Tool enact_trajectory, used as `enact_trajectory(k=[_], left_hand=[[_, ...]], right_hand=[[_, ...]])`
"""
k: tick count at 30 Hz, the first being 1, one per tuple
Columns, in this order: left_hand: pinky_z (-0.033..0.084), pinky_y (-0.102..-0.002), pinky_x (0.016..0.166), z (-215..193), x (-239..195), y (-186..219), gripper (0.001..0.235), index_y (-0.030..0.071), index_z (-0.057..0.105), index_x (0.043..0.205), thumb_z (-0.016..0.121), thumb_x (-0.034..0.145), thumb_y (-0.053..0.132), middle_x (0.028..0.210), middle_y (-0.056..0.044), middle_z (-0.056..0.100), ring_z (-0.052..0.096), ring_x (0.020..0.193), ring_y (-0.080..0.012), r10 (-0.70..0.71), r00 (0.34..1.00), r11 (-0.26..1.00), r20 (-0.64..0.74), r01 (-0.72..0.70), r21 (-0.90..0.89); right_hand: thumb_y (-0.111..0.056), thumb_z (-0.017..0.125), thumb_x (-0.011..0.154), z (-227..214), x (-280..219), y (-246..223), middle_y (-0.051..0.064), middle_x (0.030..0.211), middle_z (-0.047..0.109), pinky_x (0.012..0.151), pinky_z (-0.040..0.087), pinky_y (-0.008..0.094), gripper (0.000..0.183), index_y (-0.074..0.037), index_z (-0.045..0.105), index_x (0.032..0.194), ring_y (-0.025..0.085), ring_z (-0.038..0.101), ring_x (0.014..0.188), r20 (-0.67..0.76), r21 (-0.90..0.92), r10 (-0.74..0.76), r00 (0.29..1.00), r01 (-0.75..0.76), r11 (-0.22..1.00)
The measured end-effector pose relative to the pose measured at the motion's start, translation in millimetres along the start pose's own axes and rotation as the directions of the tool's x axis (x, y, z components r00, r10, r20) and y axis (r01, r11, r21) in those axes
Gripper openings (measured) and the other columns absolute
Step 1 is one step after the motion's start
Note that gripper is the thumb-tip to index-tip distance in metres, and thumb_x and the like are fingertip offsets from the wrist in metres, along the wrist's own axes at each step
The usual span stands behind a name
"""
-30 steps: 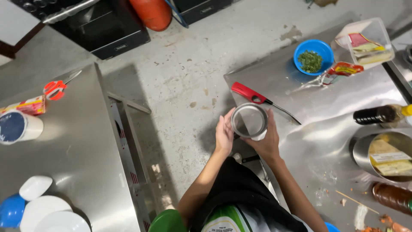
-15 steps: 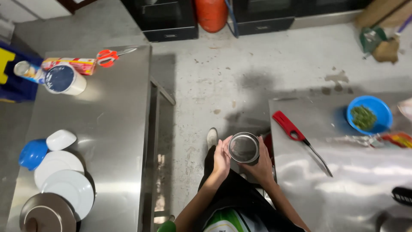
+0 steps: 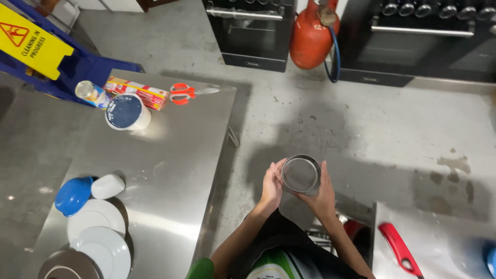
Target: The person places tongs into a sink, then picks up a metal strainer and rinses it under running water. They proceed to rinse several white mugs and a spoon, placing each item into the sink basin after rinsing.
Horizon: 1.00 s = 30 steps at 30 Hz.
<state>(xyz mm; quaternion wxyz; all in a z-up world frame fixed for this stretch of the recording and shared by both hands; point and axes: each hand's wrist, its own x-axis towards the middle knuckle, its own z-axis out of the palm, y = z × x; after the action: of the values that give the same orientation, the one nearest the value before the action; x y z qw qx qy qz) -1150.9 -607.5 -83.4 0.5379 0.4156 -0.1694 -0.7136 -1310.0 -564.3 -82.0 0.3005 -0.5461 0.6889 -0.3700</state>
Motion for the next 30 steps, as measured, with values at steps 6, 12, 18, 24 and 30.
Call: enact_trajectory(k=[6,12,18,24,30], left_hand=[[0.053,-0.033,0.105,17.5,47.9,68.1,0.063,0.004,0.064,0.139,0.039,0.105,0.05,0.13,-0.012,0.072,0.068,0.122,-0.0214,0.052,0.999,0.999,0.003,-0.052,0.005],[0.052,-0.031,0.106,-57.5,147.6,4.9,0.065,0.007,0.065,0.139,0.038,0.104,0.055,0.131,-0.009,0.072,0.066,0.124,-0.0189,0.08,0.994,0.996,-0.068,-0.083,-0.032],[0.037,-0.032,0.102,-4.9,146.8,93.8,0.071,-0.009,0.052,0.143,0.034,0.104,0.047,0.102,-0.004,0.059,0.054,0.105,-0.0175,0.089,0.996,0.967,0.02,-0.082,-0.24],[0.039,-0.035,0.106,13.3,221.4,120.3,0.071,-0.006,0.049,0.145,0.031,0.102,0.047,0.134,-0.017,0.062,0.057,0.121,-0.0239,0.136,0.99,0.953,-0.038,-0.142,-0.267],[0.037,-0.036,0.109,65.2,301.7,169.6,0.073,-0.001,0.054,0.145,0.03,0.097,0.05,0.14,-0.017,0.061,0.055,0.128,-0.0269,0.147,0.979,0.969,-0.139,-0.171,-0.18]], right_hand=[[-0.048,0.097,0.05,38.8,66.6,-19.8,0.017,0.158,0.042,0.121,0.031,0.053,0.147,-0.013,0.018,0.168,0.04,0.044,0.142,-0.016,-0.012,-0.042,0.999,0.042,0.999],[-0.055,0.095,0.049,48.6,118.0,-33.4,0.017,0.157,0.043,0.119,0.033,0.054,0.146,-0.013,0.021,0.168,0.04,0.045,0.141,0.02,0.001,-0.105,0.994,0.105,0.995],[-0.029,0.095,0.057,55.4,182.8,-62.2,0.024,0.154,0.046,0.104,0.047,0.044,0.129,0.002,0.024,0.159,0.038,0.052,0.135,0.135,-0.014,-0.267,0.954,0.272,0.962],[-0.035,0.098,0.05,77.5,292.1,-57.3,0.023,0.152,0.047,0.101,0.049,0.043,0.14,0.003,0.02,0.16,0.037,0.055,0.132,0.297,-0.063,-0.216,0.93,0.245,0.968],[-0.038,0.098,0.051,76.7,414.8,-89.7,0.024,0.142,0.055,0.098,0.051,0.044,0.138,0.004,0.022,0.159,0.037,0.058,0.126,0.385,-0.032,-0.293,0.875,0.33,0.943]])
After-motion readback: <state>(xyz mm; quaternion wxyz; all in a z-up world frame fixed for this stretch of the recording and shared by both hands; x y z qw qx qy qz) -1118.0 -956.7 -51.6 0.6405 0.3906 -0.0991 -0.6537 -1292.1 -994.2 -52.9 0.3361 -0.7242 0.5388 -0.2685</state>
